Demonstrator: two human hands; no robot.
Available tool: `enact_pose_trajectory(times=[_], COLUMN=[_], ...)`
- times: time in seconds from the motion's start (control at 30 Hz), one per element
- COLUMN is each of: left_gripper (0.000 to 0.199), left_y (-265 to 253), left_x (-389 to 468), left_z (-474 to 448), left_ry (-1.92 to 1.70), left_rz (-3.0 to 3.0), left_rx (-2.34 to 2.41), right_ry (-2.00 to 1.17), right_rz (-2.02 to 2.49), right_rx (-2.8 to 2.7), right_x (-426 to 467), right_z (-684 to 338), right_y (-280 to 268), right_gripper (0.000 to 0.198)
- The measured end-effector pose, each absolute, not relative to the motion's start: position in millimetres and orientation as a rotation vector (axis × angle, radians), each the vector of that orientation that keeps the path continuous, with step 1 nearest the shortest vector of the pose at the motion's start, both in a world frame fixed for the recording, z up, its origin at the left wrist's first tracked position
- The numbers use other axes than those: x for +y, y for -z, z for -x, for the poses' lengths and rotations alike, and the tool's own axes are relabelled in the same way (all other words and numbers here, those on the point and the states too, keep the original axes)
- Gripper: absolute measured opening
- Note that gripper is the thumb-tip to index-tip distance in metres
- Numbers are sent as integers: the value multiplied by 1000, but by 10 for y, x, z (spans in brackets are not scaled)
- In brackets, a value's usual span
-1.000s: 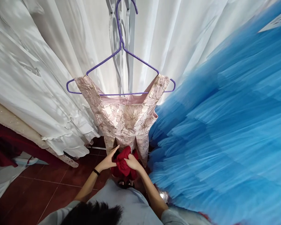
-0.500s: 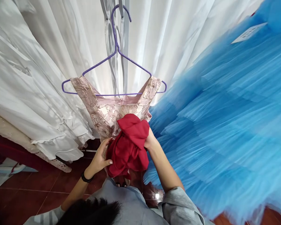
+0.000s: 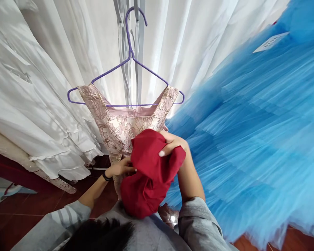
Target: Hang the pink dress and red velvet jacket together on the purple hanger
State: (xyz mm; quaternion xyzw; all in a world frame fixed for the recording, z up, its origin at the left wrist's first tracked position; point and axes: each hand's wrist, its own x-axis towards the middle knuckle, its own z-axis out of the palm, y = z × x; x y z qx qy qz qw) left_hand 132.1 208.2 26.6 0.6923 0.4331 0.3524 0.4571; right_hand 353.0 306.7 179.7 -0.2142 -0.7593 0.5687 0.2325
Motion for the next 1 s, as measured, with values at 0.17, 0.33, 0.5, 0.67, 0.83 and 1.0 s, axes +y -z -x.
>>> enact_pose_trajectory(times=[0.17,0.33,0.5,0.67,0.83,1.0], left_gripper=[30,27,28,29,35,52], left_y=[-707,-1254,-1447,-1379,-1080,-323], left_x=[1786,1606,1673,1859,2056,2103], left_z=[-823,-679,-641,-510,-1099,-1838], left_ry=[-1191,-1565,-1675,-1596,-1531,-1446], left_rz=[-1770,-1697,-1693,-1795,-2126,-1983], left_rx=[1581,1605,1754,2241,1846,1554], right_ry=[-1344,-999,-850,-747,-644,-483], right_rz=[781,916,757,440,200,200], right_rx=[-2145,-1798,-1693,-1342,-1331,-1458], right_x=[3234,3337,3392,3303,3134,3084], right_z=[-3996,-3976,-3705,-3456,-3106,-2924], right_y=[-1930,-1804,-1770,-2072,-2457,-2706], right_gripper=[43,27,15,8,11,8])
